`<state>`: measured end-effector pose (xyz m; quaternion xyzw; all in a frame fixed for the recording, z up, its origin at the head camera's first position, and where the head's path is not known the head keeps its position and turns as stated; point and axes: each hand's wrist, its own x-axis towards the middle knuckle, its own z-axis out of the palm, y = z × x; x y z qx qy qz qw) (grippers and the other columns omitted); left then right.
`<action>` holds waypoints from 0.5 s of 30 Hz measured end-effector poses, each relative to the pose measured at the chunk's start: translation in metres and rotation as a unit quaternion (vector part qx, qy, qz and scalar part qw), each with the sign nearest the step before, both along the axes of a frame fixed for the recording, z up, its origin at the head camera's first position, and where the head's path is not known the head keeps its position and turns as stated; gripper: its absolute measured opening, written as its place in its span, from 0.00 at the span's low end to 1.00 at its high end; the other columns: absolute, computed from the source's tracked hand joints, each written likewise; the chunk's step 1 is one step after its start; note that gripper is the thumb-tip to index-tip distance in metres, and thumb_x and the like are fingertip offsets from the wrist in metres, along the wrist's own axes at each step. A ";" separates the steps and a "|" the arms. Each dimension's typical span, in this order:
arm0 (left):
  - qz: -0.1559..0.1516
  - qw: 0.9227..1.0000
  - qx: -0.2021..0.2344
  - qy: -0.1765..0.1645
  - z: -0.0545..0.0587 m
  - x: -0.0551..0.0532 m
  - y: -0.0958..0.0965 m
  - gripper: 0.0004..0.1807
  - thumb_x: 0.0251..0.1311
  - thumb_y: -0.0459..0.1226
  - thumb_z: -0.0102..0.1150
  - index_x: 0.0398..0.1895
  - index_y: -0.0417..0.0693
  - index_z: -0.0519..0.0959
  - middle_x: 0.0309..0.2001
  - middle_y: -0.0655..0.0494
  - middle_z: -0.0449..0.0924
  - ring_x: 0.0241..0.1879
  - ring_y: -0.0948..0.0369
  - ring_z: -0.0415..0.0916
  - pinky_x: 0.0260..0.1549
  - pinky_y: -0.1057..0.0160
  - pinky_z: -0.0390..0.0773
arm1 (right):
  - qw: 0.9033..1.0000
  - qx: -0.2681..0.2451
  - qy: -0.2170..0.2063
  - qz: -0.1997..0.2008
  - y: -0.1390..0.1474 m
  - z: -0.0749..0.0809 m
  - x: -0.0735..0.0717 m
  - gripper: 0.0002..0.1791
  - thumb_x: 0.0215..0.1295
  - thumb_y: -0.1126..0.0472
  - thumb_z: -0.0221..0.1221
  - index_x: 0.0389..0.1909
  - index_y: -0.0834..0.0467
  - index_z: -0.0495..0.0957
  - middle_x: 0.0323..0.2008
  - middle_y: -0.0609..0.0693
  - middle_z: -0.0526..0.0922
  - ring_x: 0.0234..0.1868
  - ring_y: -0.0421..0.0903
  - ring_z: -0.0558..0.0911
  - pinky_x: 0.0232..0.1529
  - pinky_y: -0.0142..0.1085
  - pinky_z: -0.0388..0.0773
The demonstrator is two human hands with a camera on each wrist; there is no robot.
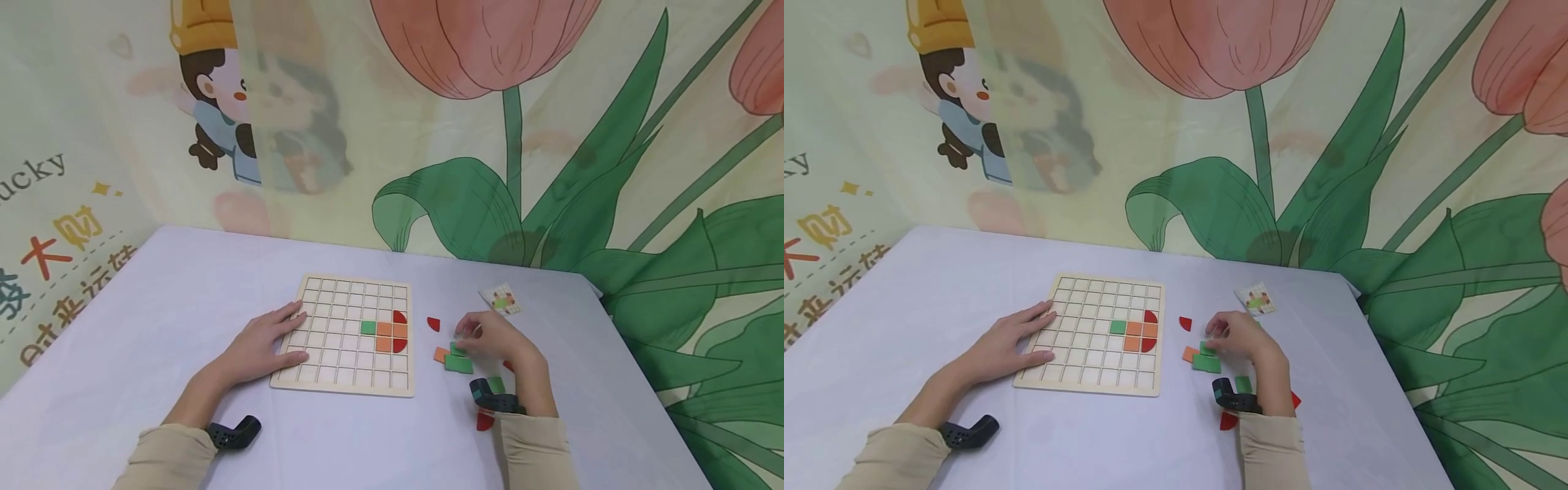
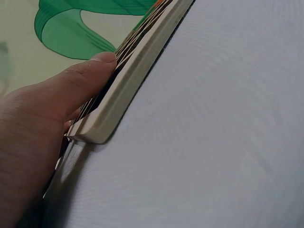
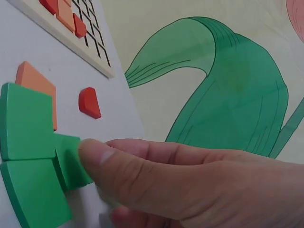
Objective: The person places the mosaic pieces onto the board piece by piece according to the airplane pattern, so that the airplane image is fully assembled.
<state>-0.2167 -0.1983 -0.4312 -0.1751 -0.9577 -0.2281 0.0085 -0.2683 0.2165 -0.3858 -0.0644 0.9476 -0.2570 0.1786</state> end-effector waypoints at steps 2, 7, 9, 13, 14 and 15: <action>0.002 1.000 -0.001 0.000 0.000 0.001 0.000 0.43 0.53 0.60 0.59 0.67 0.44 0.66 0.72 0.46 0.57 0.69 0.41 0.57 0.63 0.38 0.59 | 1.000 0.001 -0.014 0.002 0.000 -0.001 0.001 0.10 0.55 0.57 0.68 0.37 0.51 0.80 0.33 0.47 0.78 0.39 0.45 0.75 0.38 0.35 0.77; 0.003 1.000 -0.001 0.004 0.001 0.002 -0.001 0.43 0.54 0.60 0.59 0.67 0.43 0.67 0.72 0.45 0.57 0.69 0.40 0.57 0.63 0.37 0.60 | 1.000 0.004 -0.019 0.017 0.000 -0.004 0.002 0.08 0.55 0.59 0.67 0.36 0.51 0.79 0.32 0.47 0.77 0.38 0.45 0.73 0.37 0.35 0.75; 0.001 1.000 0.001 0.005 0.002 0.002 -0.001 0.43 0.54 0.60 0.59 0.67 0.43 0.67 0.72 0.45 0.58 0.69 0.40 0.57 0.63 0.37 0.60 | 1.000 0.004 -0.016 0.018 0.000 -0.005 0.002 0.08 0.56 0.59 0.67 0.35 0.52 0.79 0.31 0.48 0.77 0.37 0.45 0.73 0.36 0.35 0.74; -0.001 1.000 0.001 0.006 0.003 0.002 0.000 0.42 0.54 0.59 0.59 0.67 0.42 0.67 0.72 0.44 0.58 0.69 0.41 0.57 0.63 0.38 0.59 | 1.000 0.003 -0.015 0.012 -0.001 -0.005 0.003 0.08 0.56 0.59 0.67 0.35 0.52 0.79 0.31 0.47 0.76 0.37 0.45 0.73 0.36 0.34 0.73; -0.002 1.000 0.002 0.006 0.003 0.002 0.000 0.42 0.54 0.59 0.59 0.67 0.42 0.67 0.72 0.44 0.58 0.69 0.41 0.57 0.63 0.38 0.59 | 1.000 0.002 -0.014 0.009 -0.001 -0.005 0.003 0.08 0.56 0.59 0.67 0.36 0.52 0.79 0.31 0.47 0.76 0.37 0.45 0.73 0.36 0.34 0.73; -0.002 1.000 0.000 0.006 0.003 0.002 0.000 0.42 0.54 0.59 0.59 0.67 0.42 0.67 0.72 0.44 0.58 0.69 0.41 0.57 0.63 0.38 0.59 | 1.000 0.000 -0.012 0.008 -0.001 -0.005 0.003 0.09 0.56 0.58 0.67 0.36 0.52 0.79 0.31 0.47 0.76 0.37 0.45 0.73 0.35 0.34 0.73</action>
